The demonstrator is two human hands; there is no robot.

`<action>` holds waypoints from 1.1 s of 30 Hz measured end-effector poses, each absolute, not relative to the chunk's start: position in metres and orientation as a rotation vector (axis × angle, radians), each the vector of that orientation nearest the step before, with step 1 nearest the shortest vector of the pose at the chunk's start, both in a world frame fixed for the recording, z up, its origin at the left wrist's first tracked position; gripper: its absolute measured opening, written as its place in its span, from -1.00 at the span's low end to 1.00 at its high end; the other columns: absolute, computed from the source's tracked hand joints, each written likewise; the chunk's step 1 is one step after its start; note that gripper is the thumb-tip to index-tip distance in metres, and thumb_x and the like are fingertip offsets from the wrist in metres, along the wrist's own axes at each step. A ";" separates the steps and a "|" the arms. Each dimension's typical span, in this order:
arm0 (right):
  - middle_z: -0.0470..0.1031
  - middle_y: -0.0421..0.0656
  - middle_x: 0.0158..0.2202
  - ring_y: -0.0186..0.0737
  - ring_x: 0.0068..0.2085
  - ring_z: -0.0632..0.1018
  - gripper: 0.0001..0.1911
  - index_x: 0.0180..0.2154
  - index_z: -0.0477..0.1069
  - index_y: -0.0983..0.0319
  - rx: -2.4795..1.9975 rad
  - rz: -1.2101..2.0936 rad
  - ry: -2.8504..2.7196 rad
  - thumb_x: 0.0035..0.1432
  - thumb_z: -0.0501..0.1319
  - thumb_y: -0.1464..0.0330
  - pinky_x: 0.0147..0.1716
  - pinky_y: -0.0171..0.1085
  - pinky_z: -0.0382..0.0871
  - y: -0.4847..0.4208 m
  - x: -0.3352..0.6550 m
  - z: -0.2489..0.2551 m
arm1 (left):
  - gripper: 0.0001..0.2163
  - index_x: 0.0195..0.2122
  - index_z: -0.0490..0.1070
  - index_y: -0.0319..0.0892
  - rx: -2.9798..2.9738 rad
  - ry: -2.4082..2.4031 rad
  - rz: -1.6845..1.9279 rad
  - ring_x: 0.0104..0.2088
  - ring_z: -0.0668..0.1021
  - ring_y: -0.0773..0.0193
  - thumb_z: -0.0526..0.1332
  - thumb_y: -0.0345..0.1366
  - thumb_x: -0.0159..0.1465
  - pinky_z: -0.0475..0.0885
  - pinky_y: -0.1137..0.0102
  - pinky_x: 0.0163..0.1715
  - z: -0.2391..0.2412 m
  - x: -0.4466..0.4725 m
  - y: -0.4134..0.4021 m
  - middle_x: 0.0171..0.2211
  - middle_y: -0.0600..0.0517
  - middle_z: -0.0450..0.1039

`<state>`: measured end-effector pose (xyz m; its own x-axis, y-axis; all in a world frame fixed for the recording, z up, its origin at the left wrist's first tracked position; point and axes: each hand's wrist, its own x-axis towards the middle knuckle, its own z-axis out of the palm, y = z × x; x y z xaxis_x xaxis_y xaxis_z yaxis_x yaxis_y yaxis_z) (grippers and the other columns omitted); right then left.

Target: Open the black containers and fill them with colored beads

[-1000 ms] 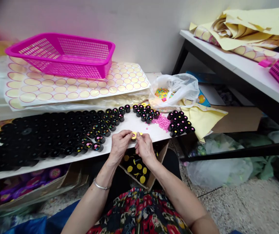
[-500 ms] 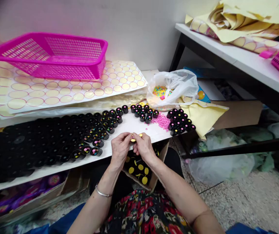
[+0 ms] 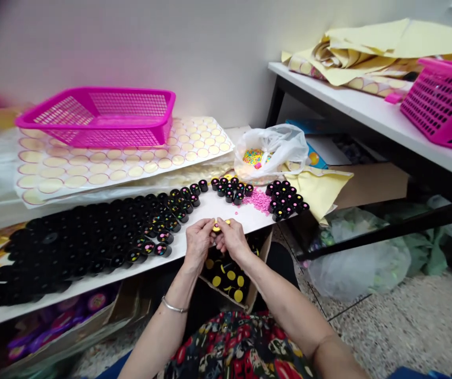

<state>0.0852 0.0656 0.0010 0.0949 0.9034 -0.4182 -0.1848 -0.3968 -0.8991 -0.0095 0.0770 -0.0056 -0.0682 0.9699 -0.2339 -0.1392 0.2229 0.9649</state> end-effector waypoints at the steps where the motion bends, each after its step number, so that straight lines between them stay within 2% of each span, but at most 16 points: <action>1: 0.34 -0.29 -0.76 -0.41 -0.77 0.33 -0.62 -0.37 0.24 0.26 -1.434 1.499 -0.752 0.04 0.13 0.05 -0.86 -0.51 0.09 0.066 0.086 0.002 | -0.71 -0.45 0.44 -0.29 0.939 1.247 1.148 -0.69 0.26 0.50 0.21 -0.10 0.07 0.14 0.56 -0.69 -0.007 -0.012 0.076 -0.69 0.15 0.27; 3: 0.34 -0.28 -0.75 -0.42 -0.77 0.34 -0.62 -0.37 0.26 0.27 -1.428 1.524 -0.750 0.04 0.14 0.05 -0.85 -0.51 0.10 0.067 0.087 0.003 | -0.69 -0.36 0.46 -0.29 1.033 1.168 1.109 -0.63 0.31 0.47 0.20 -0.10 0.09 0.20 0.54 -0.64 -0.011 -0.018 0.074 -0.60 0.10 0.34; 6: 0.32 -0.29 -0.75 -0.42 -0.78 0.33 -0.61 -0.38 0.29 0.27 -1.448 1.516 -0.789 0.01 0.17 0.05 -0.85 -0.50 0.10 0.067 0.088 0.003 | -0.66 -0.26 0.44 -0.26 1.181 1.107 1.064 -0.56 0.35 0.45 0.31 -0.17 -0.03 0.26 0.53 -0.57 -0.021 -0.025 0.073 -0.51 0.09 0.37; 8: 0.32 -0.29 -0.75 -0.43 -0.78 0.31 -0.58 -0.40 0.32 0.28 -1.440 1.509 -0.852 0.01 0.17 0.03 -0.85 -0.50 0.08 0.064 0.090 0.001 | -0.66 -0.30 0.44 -0.25 1.248 1.158 1.099 -0.54 0.35 0.45 0.36 -0.22 -0.10 0.27 0.53 -0.55 -0.025 -0.026 0.074 -0.50 0.11 0.35; 11: 0.29 -0.30 -0.74 -0.47 -0.76 0.26 -0.52 -0.33 0.41 0.31 -1.309 1.482 -0.872 0.05 0.12 -0.01 -0.82 -0.49 0.08 0.054 0.098 -0.004 | -0.72 -0.39 0.43 -0.24 1.317 1.203 1.217 -0.49 0.38 0.42 0.37 -0.23 -0.11 0.30 0.51 -0.49 -0.023 -0.025 0.073 -0.46 0.09 0.34; 13: 0.35 -0.26 -0.67 -0.47 -0.67 0.33 -0.55 -0.26 0.45 0.30 -1.157 1.486 -0.799 0.06 0.14 0.04 -0.72 -0.49 0.19 0.046 0.106 -0.005 | -0.73 -0.40 0.44 -0.23 1.364 1.155 1.274 -0.44 0.40 0.39 0.38 -0.24 -0.11 0.32 0.49 -0.44 -0.014 -0.026 0.068 -0.42 0.08 0.35; 16: 0.49 -0.15 -0.36 -0.35 -0.36 0.48 -0.61 -0.20 0.48 0.25 -0.894 1.654 -0.738 -0.03 0.27 0.14 -0.44 -0.39 0.40 0.034 0.120 -0.003 | -0.78 -0.38 0.44 -0.21 1.519 1.040 1.249 -0.42 0.40 0.37 0.36 -0.28 -0.06 0.32 0.47 -0.43 0.003 -0.028 0.059 -0.43 0.06 0.37; 19: 0.49 -0.11 -0.20 -0.21 -0.21 0.49 -0.57 -0.17 0.47 0.20 -0.736 1.834 -0.757 -0.11 0.33 0.15 -0.27 -0.23 0.42 0.028 0.130 0.005 | -0.84 -0.35 0.44 -0.19 1.809 0.965 1.186 -0.41 0.41 0.34 0.29 -0.39 0.00 0.32 0.44 -0.41 0.017 -0.027 0.049 -0.44 0.05 0.40; 22: 0.51 -0.14 -0.19 -0.24 -0.19 0.50 -0.58 -0.15 0.47 0.19 -0.784 1.815 -0.848 -0.14 0.37 0.28 -0.20 -0.24 0.39 0.026 0.136 0.011 | -0.87 -0.35 0.42 -0.19 2.121 0.906 1.136 -0.36 0.43 0.30 0.19 -0.45 0.05 0.33 0.38 -0.32 0.022 -0.022 0.041 -0.40 0.01 0.44; 26: 0.52 -0.19 -0.21 -0.28 -0.20 0.49 -0.48 -0.13 0.47 0.20 -0.893 1.736 -1.021 -0.26 0.41 0.48 -0.14 -0.28 0.34 0.023 0.143 0.016 | -0.94 -0.38 0.39 -0.19 2.288 0.873 1.137 -0.37 0.44 0.28 0.18 -0.35 0.12 0.34 0.36 -0.34 0.021 -0.014 0.034 -0.37 -0.04 0.46; 29: 0.51 -0.19 -0.24 -0.28 -0.22 0.49 -0.44 -0.15 0.46 0.22 -0.918 1.755 -1.038 -0.32 0.42 0.50 -0.18 -0.29 0.35 0.017 0.148 0.019 | -0.89 -0.36 0.40 -0.19 2.283 0.841 1.163 -0.37 0.44 0.27 0.18 -0.28 0.14 0.34 0.36 -0.35 0.019 -0.009 0.028 -0.35 -0.06 0.47; 33: 0.49 -0.18 -0.28 -0.26 -0.26 0.48 -0.43 -0.21 0.46 0.24 -0.974 1.746 -1.015 -0.42 0.44 0.47 -0.24 -0.28 0.36 0.011 0.150 0.022 | -0.89 -0.36 0.42 -0.18 2.270 0.870 1.078 -0.37 0.44 0.25 0.14 -0.28 0.16 0.32 0.34 -0.35 0.016 -0.005 0.020 -0.33 -0.08 0.48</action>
<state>0.1500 0.0110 0.0222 -0.3165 0.9285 -0.1941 -0.2908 -0.2897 -0.9119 -0.0046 0.0199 0.0162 0.4883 0.7146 0.5009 0.3384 -0.6841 0.6461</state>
